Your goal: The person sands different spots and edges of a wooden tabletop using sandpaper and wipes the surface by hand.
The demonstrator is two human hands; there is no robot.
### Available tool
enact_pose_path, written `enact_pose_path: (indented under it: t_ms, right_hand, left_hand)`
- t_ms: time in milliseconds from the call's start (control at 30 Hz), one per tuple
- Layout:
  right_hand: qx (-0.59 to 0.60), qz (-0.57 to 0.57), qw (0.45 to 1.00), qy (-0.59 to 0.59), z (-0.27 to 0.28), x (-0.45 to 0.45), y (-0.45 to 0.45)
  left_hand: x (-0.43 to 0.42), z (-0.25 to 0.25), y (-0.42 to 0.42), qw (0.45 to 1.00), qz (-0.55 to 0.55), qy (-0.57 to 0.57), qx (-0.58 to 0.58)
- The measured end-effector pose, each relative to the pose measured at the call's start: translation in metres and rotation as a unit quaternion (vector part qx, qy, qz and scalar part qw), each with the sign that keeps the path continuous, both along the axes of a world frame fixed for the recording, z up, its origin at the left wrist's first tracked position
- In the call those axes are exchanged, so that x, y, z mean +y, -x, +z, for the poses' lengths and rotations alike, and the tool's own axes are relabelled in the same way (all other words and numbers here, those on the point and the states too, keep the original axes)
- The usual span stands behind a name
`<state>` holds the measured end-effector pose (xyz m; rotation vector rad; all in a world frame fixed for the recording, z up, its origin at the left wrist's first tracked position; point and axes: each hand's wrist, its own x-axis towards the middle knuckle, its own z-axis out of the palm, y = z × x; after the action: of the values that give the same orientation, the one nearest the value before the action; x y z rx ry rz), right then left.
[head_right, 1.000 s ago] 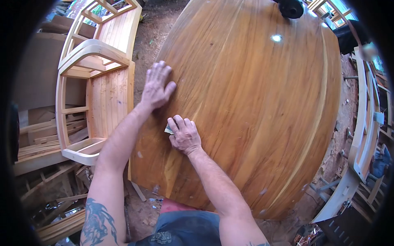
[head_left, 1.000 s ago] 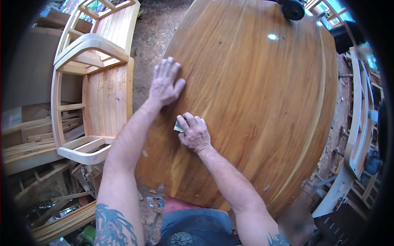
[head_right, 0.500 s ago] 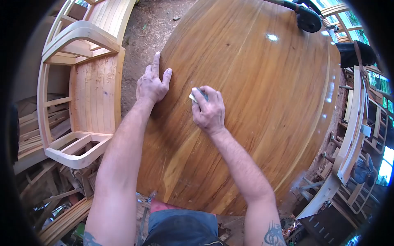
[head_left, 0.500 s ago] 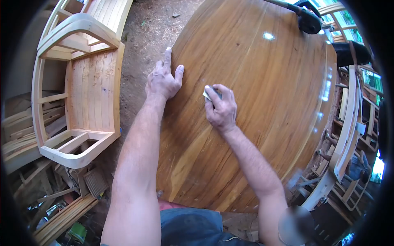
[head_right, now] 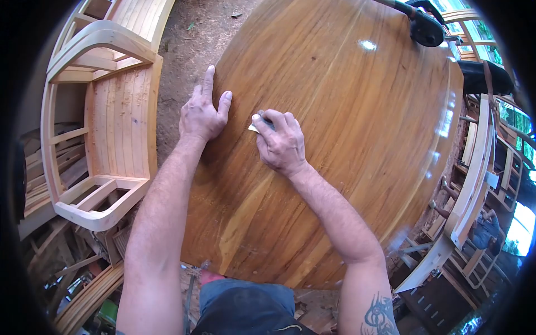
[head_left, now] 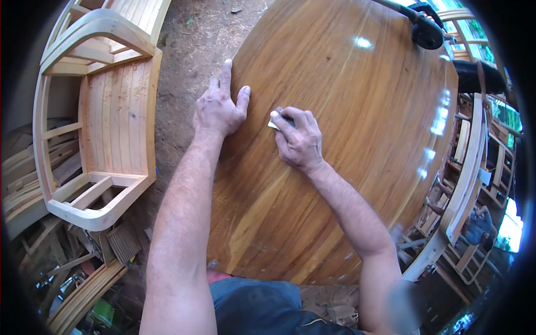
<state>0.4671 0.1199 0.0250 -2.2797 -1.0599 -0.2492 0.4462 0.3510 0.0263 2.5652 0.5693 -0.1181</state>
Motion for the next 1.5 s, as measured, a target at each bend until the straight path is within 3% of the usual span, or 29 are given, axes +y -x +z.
enact_pose_path:
  t_ms: [133, 267, 400, 533, 667, 967, 1067, 1200, 1500]
  right_hand:
    - [-0.021, -0.039, 0.999, 0.0, -0.001, 0.001, -0.016]
    - [-0.012, 0.03, 0.999, -0.008, 0.004, 0.001, -0.004]
    - [-0.041, -0.04, 0.998, -0.017, -0.003, 0.003, -0.016]
    - [-0.023, 0.031, 0.999, -0.015, 0.003, -0.001, -0.008]
    - [-0.024, -0.008, 0.999, -0.022, -0.001, 0.004, -0.014]
    - [-0.012, 0.033, 0.999, -0.01, 0.005, -0.002, -0.016]
    - [-0.032, -0.009, 0.999, -0.01, 0.0, 0.0, -0.024]
    - [-0.015, 0.036, 0.999, -0.007, 0.005, -0.005, -0.018]
    - [-0.022, 0.007, 1.0, -0.003, 0.001, -0.005, -0.025]
  left_hand:
    - [-0.001, -0.001, 0.003, 1.0, 0.0, 0.004, -0.01]
    - [-0.001, -0.002, 0.001, 1.0, -0.001, -0.003, -0.01]
    - [0.0, -0.004, 0.002, 1.0, 0.0, -0.004, -0.02]
    - [0.0, 0.0, 0.0, 1.0, 0.0, -0.006, -0.011]
    - [-0.001, -0.001, 0.001, 1.0, 0.0, -0.002, -0.013]
    - [-0.001, 0.0, 0.0, 1.0, 0.0, -0.008, -0.007]
    - [-0.001, 0.001, 0.0, 1.0, 0.001, -0.003, -0.003]
    - [-0.001, -0.001, 0.001, 1.0, 0.0, -0.008, -0.014]
    - [0.0, -0.004, 0.001, 1.0, 0.001, 0.0, -0.012]
